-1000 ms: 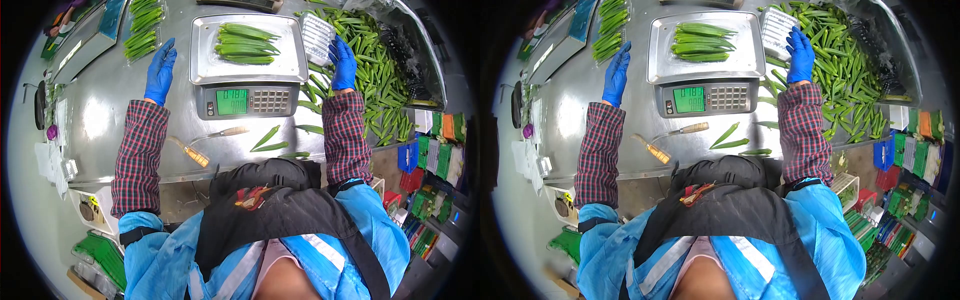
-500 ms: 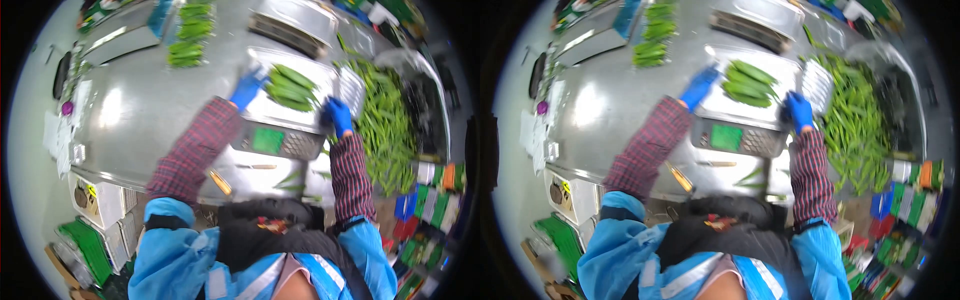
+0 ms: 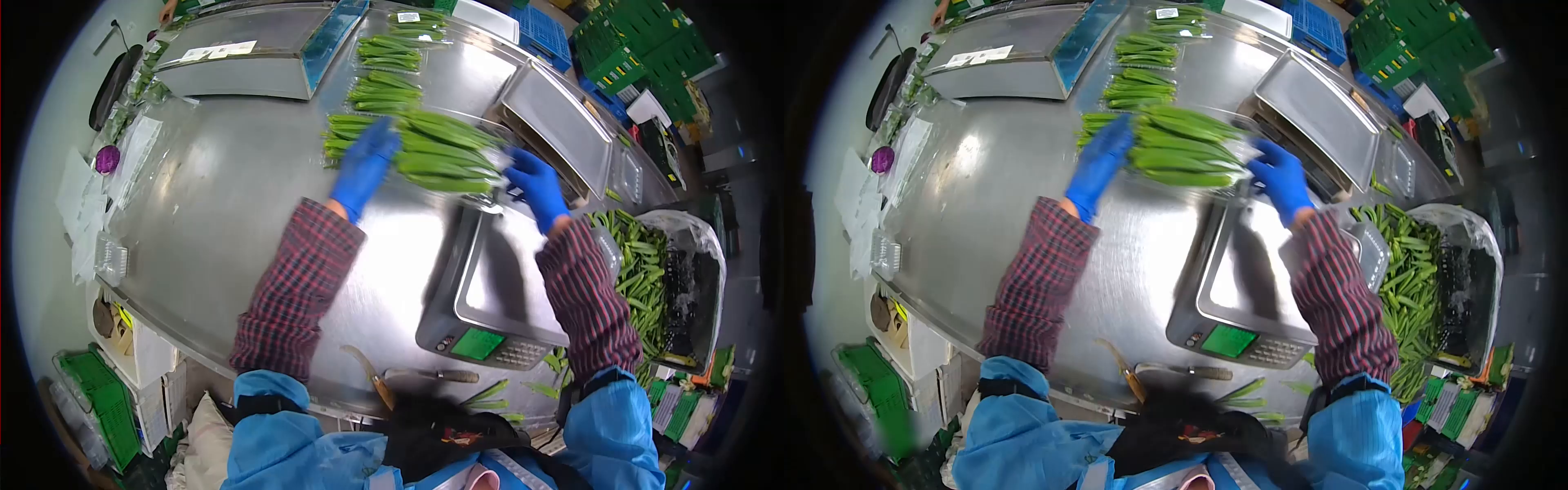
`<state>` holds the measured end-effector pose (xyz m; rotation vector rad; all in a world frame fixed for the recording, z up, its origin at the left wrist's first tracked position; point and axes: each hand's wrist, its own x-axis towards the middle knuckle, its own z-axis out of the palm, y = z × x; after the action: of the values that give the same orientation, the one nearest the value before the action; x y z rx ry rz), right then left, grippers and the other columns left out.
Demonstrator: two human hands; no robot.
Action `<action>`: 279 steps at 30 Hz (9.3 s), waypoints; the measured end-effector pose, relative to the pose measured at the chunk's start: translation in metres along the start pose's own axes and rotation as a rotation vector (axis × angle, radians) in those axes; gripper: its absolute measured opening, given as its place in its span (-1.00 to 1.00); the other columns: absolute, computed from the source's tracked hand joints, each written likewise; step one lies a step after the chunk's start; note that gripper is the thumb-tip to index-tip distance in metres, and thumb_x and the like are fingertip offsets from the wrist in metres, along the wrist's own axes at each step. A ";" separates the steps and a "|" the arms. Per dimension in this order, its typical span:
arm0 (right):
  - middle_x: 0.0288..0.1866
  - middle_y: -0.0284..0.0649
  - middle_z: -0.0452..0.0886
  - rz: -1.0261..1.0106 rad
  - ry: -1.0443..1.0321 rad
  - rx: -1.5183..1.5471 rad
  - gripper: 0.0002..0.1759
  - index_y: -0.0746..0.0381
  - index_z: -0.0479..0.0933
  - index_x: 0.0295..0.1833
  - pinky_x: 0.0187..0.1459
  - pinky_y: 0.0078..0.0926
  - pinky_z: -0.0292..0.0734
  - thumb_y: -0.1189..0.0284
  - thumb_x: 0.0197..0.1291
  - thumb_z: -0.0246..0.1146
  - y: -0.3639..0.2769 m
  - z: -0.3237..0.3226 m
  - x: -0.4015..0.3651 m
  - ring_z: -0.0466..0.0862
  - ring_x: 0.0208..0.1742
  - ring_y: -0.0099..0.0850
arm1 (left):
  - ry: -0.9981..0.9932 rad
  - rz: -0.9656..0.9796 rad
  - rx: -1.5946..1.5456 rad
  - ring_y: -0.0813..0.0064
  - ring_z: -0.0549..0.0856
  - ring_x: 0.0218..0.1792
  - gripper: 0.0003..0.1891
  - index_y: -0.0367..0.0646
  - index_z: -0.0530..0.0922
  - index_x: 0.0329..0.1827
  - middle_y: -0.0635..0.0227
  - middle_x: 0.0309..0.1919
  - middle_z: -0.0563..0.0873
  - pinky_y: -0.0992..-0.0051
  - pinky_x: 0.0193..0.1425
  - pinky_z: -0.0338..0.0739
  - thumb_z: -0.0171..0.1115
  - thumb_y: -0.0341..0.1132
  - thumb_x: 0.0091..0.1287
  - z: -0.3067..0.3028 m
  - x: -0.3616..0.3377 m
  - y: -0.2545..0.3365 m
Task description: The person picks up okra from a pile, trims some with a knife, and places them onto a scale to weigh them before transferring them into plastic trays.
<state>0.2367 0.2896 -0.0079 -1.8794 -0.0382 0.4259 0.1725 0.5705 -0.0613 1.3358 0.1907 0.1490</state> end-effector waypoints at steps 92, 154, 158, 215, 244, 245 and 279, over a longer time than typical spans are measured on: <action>-0.07 -0.09 0.65 -0.052 1.242 -0.192 -0.51 0.22 0.57 0.05 0.02 -0.30 0.53 0.23 0.00 0.38 0.354 -0.596 -0.329 0.67 -0.09 -0.20 | -0.703 -0.716 -0.049 0.53 0.61 -0.30 -0.54 -0.25 0.36 0.20 0.35 -0.26 0.59 0.55 -0.22 0.56 0.25 -0.48 0.22 0.678 -0.273 -0.157; -0.09 -0.15 0.66 0.071 -0.808 -0.301 -0.38 0.34 0.47 0.15 0.04 -0.47 0.52 0.42 -0.09 0.45 0.045 -0.155 -0.105 0.66 -0.12 -0.39 | 0.136 -0.188 -0.795 0.35 0.54 0.09 -0.57 -0.12 0.35 0.29 0.26 0.08 0.56 0.28 0.24 0.41 0.12 -0.21 0.40 0.334 -0.209 -0.044; 0.13 -0.06 0.55 -0.116 -0.635 -0.584 -0.13 0.28 0.31 0.33 0.17 -0.40 0.43 0.35 -0.17 0.48 0.071 -0.117 -0.072 0.55 0.11 -0.32 | 0.122 -0.215 -0.786 0.44 0.54 0.09 -0.60 -0.15 0.37 0.26 0.34 0.09 0.57 0.41 0.28 0.36 0.11 -0.28 0.38 0.311 -0.210 -0.047; -0.21 -0.22 0.68 -0.423 0.516 -0.330 -0.70 0.17 0.65 -0.05 -0.10 -0.49 0.58 0.52 0.03 0.36 0.155 -0.224 -0.197 0.69 -0.19 -0.33 | -0.312 0.503 0.701 0.30 0.49 0.23 -0.62 -0.11 0.52 0.18 0.21 0.16 0.54 0.39 0.31 0.32 0.25 -0.36 0.28 0.148 -0.174 -0.003; -0.31 -0.22 0.60 -0.517 0.333 -0.815 -0.63 -0.01 0.63 -0.04 -0.22 -0.29 0.55 0.50 -0.05 0.29 0.137 -0.121 -0.241 0.63 -0.23 -0.21 | -0.542 0.617 0.770 0.17 0.27 0.40 -0.22 -0.07 0.19 0.43 0.09 0.39 0.27 0.31 0.47 0.13 0.29 0.05 0.21 0.208 -0.124 -0.055; -0.31 -0.22 0.60 -0.516 0.345 -0.824 -0.63 -0.01 0.63 -0.04 -0.22 -0.29 0.55 0.50 -0.05 0.29 0.136 -0.123 -0.232 0.63 -0.23 -0.21 | -0.570 0.617 0.778 0.11 0.31 0.37 -0.21 -0.11 0.20 0.42 0.02 0.34 0.32 0.29 0.44 0.17 0.31 0.03 0.19 0.214 -0.126 -0.061; 0.15 -0.18 0.52 -0.671 0.190 -0.704 -0.35 0.05 0.52 0.16 0.17 -0.22 0.39 0.27 -0.17 0.46 0.142 -0.152 -0.203 0.50 0.17 -0.17 | -0.527 0.626 1.111 -0.07 0.32 0.30 -0.14 -0.09 0.21 0.42 0.01 0.31 0.34 0.12 0.38 0.18 0.37 0.02 0.07 0.247 -0.148 -0.060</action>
<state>0.0688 0.0545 -0.0401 -2.4220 -0.7502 -0.2735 0.0832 0.2898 -0.0575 2.4534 -0.7065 0.2216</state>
